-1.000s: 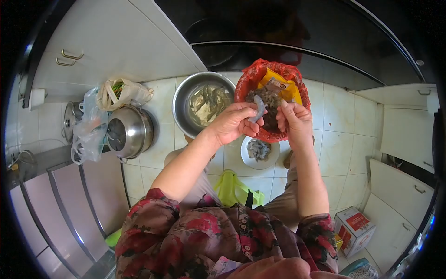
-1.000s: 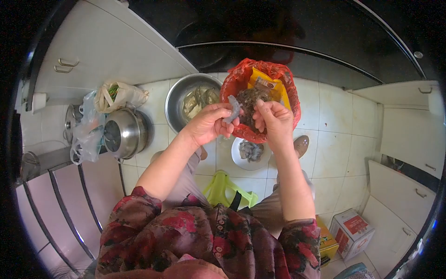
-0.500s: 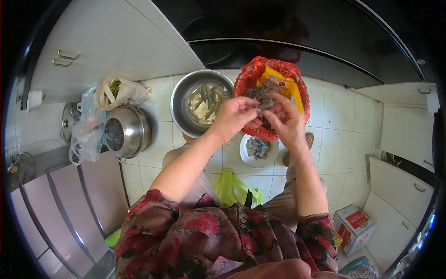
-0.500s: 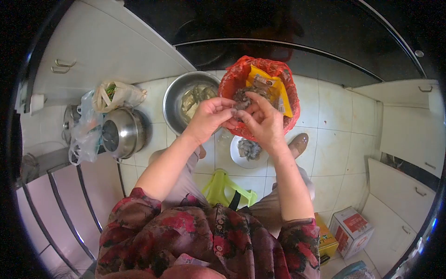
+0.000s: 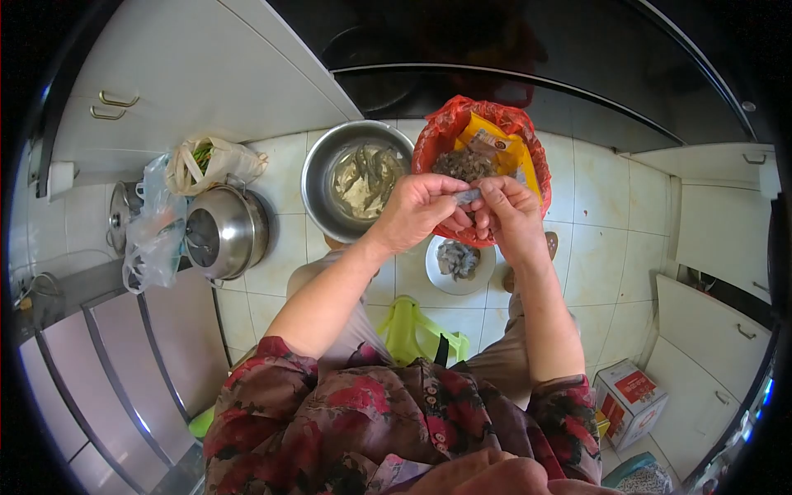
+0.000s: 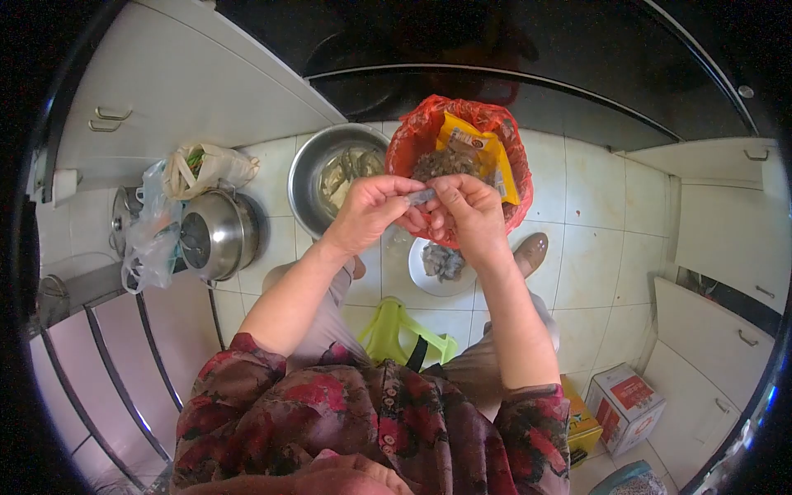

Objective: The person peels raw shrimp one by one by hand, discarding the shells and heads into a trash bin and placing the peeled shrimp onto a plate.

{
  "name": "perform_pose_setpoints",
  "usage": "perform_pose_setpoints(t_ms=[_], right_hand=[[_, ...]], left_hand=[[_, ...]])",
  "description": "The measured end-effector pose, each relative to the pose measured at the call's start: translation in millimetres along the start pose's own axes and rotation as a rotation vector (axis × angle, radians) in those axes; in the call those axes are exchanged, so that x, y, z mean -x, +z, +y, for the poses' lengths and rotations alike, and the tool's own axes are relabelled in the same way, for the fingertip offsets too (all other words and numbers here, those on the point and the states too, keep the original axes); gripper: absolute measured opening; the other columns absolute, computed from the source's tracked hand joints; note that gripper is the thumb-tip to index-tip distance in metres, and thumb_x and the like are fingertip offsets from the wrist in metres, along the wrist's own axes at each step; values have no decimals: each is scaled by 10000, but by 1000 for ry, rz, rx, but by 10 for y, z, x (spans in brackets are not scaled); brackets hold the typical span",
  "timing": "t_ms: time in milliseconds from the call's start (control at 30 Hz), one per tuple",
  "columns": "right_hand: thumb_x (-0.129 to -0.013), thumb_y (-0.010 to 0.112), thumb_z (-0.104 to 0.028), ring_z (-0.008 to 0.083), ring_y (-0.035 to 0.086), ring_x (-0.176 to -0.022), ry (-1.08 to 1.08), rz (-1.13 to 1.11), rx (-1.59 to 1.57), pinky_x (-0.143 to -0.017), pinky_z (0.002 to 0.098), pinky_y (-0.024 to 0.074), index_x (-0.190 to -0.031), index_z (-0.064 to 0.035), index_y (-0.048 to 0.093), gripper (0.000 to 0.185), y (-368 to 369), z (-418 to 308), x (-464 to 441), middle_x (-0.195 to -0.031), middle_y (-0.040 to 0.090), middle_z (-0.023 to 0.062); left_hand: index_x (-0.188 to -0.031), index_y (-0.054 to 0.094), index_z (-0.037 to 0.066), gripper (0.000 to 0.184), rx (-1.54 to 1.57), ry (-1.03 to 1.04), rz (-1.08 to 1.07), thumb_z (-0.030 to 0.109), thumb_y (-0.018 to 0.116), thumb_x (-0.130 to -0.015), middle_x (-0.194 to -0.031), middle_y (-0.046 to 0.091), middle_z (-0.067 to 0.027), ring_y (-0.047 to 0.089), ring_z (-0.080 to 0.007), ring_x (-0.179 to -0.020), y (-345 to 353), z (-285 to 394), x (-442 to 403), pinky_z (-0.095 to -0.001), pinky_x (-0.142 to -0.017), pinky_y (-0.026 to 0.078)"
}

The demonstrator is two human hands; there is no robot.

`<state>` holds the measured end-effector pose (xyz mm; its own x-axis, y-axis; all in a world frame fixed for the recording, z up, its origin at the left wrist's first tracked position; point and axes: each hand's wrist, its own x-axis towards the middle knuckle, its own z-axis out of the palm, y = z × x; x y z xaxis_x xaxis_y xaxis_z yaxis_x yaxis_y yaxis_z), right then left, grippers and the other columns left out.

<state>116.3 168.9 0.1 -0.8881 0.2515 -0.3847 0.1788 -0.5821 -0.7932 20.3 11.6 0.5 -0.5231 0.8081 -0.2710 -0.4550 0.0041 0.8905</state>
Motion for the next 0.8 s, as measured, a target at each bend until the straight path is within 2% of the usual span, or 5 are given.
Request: perform_pose_setpoints(t_ms=[167, 233, 367, 533, 800], right_hand=[[-953, 555, -160, 91, 536, -540, 6, -58, -146, -474, 231, 462, -940, 9, 607, 177, -4, -18, -5, -735, 624, 50], [-954, 552, -162, 97, 534, -536, 31, -44, -188, -471, 233, 459, -948, 10, 605, 181, -3, -14, -8, -731, 621, 47], [-954, 552, -163, 99, 540, -543, 37, -57, -221, -472, 231, 459, -959, 10, 604, 180, 6, -26, -12, -735, 621, 49], [-947, 567, -180, 97, 535, -522, 70, -27, -210, -447, 239, 448, -879, -21, 584, 174, -29, -18, -6, -741, 623, 51], [-942, 581, -198, 92, 546, -517, 73, -34, -92, -447, 225, 439, -840, -34, 582, 194, 28, -68, 42, -720, 624, 47]], left_hand=[[-1153, 557, -85, 276, 8, 48, -47, 1, 456, -911, -957, 658, -144, 671, -173, -784, -14, -6, -11, -310, -720, 580], [-1114, 587, -76, 255, 85, 36, -27, -10, 461, -903, -880, 672, -115, 672, -137, -752, -5, -4, -6, -271, -711, 577], [-1122, 586, -68, 247, 104, 20, -16, 9, 476, -915, -907, 670, -116, 670, -135, -760, -20, -2, -7, -268, -714, 575], [-1166, 572, -40, 272, 21, 48, -26, 117, 495, -958, -936, 659, -124, 663, -147, -775, 1, 60, -6, -311, -720, 578], [-1143, 589, -17, 292, 61, 36, -2, 206, 496, -979, -850, 647, -88, 651, -126, -723, -23, 69, -5, -270, -676, 563]])
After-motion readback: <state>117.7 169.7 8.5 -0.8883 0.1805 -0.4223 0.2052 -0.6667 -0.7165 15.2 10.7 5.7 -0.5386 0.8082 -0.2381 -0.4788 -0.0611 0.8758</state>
